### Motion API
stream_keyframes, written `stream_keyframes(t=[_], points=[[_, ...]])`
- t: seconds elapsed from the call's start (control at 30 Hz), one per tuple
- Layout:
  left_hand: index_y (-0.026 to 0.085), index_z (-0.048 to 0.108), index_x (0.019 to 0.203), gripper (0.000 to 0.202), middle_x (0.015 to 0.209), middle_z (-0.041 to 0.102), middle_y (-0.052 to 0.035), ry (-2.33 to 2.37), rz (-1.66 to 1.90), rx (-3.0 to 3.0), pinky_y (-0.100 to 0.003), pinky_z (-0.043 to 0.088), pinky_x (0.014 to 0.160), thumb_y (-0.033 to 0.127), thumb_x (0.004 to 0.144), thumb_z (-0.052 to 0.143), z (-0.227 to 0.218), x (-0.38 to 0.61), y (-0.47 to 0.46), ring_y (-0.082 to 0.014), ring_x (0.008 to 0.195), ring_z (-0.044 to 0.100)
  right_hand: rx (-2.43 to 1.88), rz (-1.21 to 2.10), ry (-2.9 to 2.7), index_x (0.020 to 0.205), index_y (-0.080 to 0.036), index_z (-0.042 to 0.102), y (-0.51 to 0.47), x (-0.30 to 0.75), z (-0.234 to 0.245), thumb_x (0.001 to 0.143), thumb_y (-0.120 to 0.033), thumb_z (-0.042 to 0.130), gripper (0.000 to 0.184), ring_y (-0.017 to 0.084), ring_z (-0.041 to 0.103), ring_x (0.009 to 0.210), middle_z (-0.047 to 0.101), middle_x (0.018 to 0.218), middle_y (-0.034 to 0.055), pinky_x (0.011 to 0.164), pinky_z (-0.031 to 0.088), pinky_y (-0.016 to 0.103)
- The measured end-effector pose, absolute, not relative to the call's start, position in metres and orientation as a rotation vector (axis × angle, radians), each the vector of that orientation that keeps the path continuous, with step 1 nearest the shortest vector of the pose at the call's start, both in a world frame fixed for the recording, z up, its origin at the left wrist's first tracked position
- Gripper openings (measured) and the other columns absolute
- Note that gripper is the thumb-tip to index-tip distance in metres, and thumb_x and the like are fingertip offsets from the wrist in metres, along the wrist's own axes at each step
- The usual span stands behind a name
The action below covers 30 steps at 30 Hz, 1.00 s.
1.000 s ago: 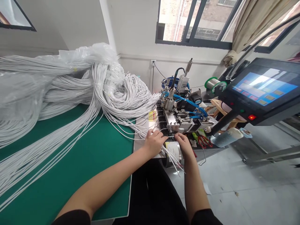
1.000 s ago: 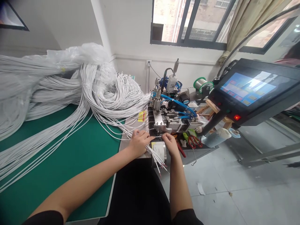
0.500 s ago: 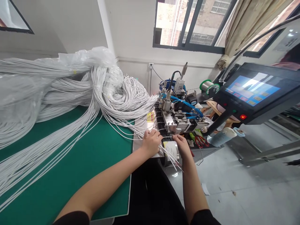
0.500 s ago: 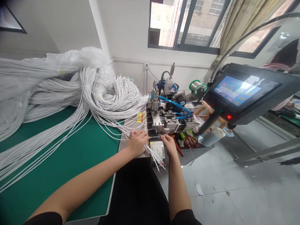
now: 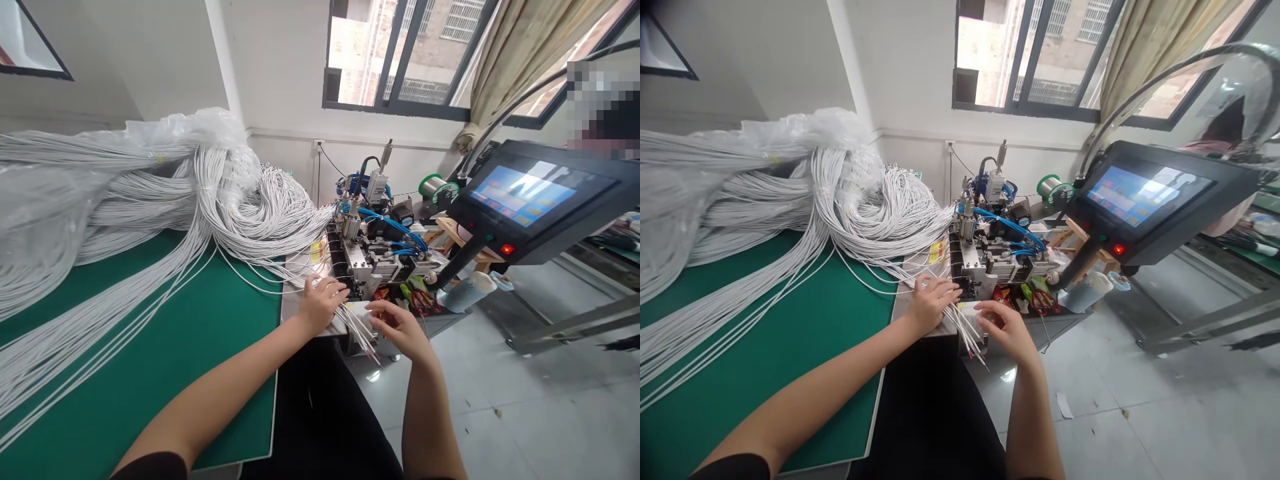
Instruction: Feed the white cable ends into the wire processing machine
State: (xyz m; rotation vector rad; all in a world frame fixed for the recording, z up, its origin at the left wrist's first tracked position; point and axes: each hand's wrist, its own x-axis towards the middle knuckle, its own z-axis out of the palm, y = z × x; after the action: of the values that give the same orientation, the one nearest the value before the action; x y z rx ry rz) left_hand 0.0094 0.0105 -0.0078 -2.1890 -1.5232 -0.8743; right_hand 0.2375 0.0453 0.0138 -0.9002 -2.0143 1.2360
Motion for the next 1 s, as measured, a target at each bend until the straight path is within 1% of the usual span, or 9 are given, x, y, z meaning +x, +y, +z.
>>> stream_keyframes(t=[0.1, 0.27, 0.3, 0.4, 0.5, 0.6, 0.7, 0.9, 1.0], points=[[0.024, 0.064, 0.114, 0.029, 0.107, 0.071, -0.0040, -1.392, -0.921, -2.230, -0.041, 0.027, 0.097, 0.016, 0.094, 0.045, -0.008, 0.007, 0.011, -0.0177, 0.096, 0.063, -0.729, 1.202, -2.192, 0.118, -0.023, 0.065, 0.036, 0.235, 0.022, 0.088, -0.033, 0.059, 0.033, 0.010, 0.046, 0.057, 0.065, 0.091, 0.0039, 0.053, 0.037, 0.024], [0.020, 0.055, 0.129, 0.038, 0.107, 0.070, -0.0076, -1.357, -0.860, -2.270, -0.039, 0.028, 0.093, 0.016, 0.095, 0.038, -0.010, 0.005, 0.012, -0.0183, 0.094, 0.064, -0.633, 1.173, -2.099, 0.105, -0.021, 0.072, 0.031, 0.225, 0.020, 0.089, -0.031, 0.058, 0.023, 0.018, 0.062, 0.079, 0.070, 0.096, 0.0077, 0.067, 0.046, 0.027], [0.019, 0.053, 0.131, 0.039, 0.108, 0.069, -0.0083, -1.352, -0.842, -2.281, -0.039, 0.029, 0.093, 0.016, 0.096, 0.037, -0.009, 0.005, 0.012, -0.0183, 0.095, 0.064, -0.687, 1.186, -2.019, 0.104, -0.021, 0.072, 0.031, 0.224, 0.017, 0.088, -0.033, 0.059, 0.023, 0.019, 0.062, 0.078, 0.071, 0.094, 0.0080, 0.065, 0.046, 0.027], [0.016, 0.049, 0.134, 0.039, 0.110, 0.069, -0.0093, -1.320, -0.828, -2.285, -0.038, 0.031, 0.090, 0.019, 0.097, 0.036, -0.008, 0.007, 0.011, -0.0184, 0.096, 0.064, -0.859, 1.235, -1.748, 0.109, -0.020, 0.070, 0.034, 0.222, 0.007, 0.087, -0.039, 0.060, 0.031, 0.014, 0.056, 0.057, 0.073, 0.090, 0.0080, 0.051, 0.043, 0.026], [0.017, 0.053, 0.129, 0.034, 0.107, 0.070, -0.0075, -1.278, -0.862, -2.262, -0.037, 0.033, 0.086, 0.021, 0.099, 0.038, -0.005, 0.008, 0.010, -0.0171, 0.093, 0.065, -0.961, 1.210, -1.544, 0.104, -0.018, 0.071, 0.039, 0.221, -0.002, 0.083, -0.043, 0.064, 0.033, 0.012, 0.051, 0.050, 0.073, 0.084, 0.0075, 0.048, 0.041, 0.025], [0.019, 0.060, 0.118, 0.026, 0.098, 0.072, -0.0037, -1.243, -0.893, -2.246, -0.034, 0.034, 0.082, 0.024, 0.099, 0.042, -0.002, 0.009, 0.008, -0.0143, 0.085, 0.065, -1.021, 1.102, -1.376, 0.093, -0.017, 0.073, 0.044, 0.219, -0.010, 0.077, -0.043, 0.071, 0.031, 0.017, 0.061, 0.065, 0.073, 0.080, 0.0067, 0.059, 0.047, 0.027], [0.019, 0.062, 0.111, 0.022, 0.088, 0.072, -0.0008, -1.203, -0.923, -2.229, -0.033, 0.034, 0.079, 0.024, 0.099, 0.044, 0.000, 0.009, 0.007, -0.0126, 0.078, 0.064, -1.065, 1.008, -1.291, 0.088, -0.016, 0.073, 0.048, 0.214, -0.015, 0.076, -0.045, 0.072, 0.031, 0.021, 0.064, 0.075, 0.072, 0.079, 0.0067, 0.070, 0.049, 0.031], [0.018, 0.065, 0.089, 0.021, 0.076, 0.067, -0.0011, -1.232, -0.879, -2.213, -0.032, 0.035, 0.072, 0.022, 0.096, 0.045, -0.001, 0.012, 0.008, -0.0148, 0.073, 0.059, -1.074, 0.980, -1.359, 0.094, -0.015, 0.074, 0.049, 0.206, -0.015, 0.078, -0.053, 0.065, 0.043, 0.020, 0.062, 0.068, 0.072, 0.078, 0.0082, 0.057, 0.046, 0.029], [0.018, 0.065, 0.085, 0.020, 0.074, 0.065, -0.0019, -1.241, -0.872, -2.186, -0.033, 0.035, 0.072, 0.021, 0.095, 0.047, -0.003, 0.013, 0.009, -0.0169, 0.076, 0.057, -1.054, 1.039, -1.387, 0.098, -0.015, 0.074, 0.051, 0.205, -0.013, 0.079, -0.053, 0.063, 0.044, 0.017, 0.057, 0.060, 0.071, 0.078, 0.0078, 0.052, 0.042, 0.027]])
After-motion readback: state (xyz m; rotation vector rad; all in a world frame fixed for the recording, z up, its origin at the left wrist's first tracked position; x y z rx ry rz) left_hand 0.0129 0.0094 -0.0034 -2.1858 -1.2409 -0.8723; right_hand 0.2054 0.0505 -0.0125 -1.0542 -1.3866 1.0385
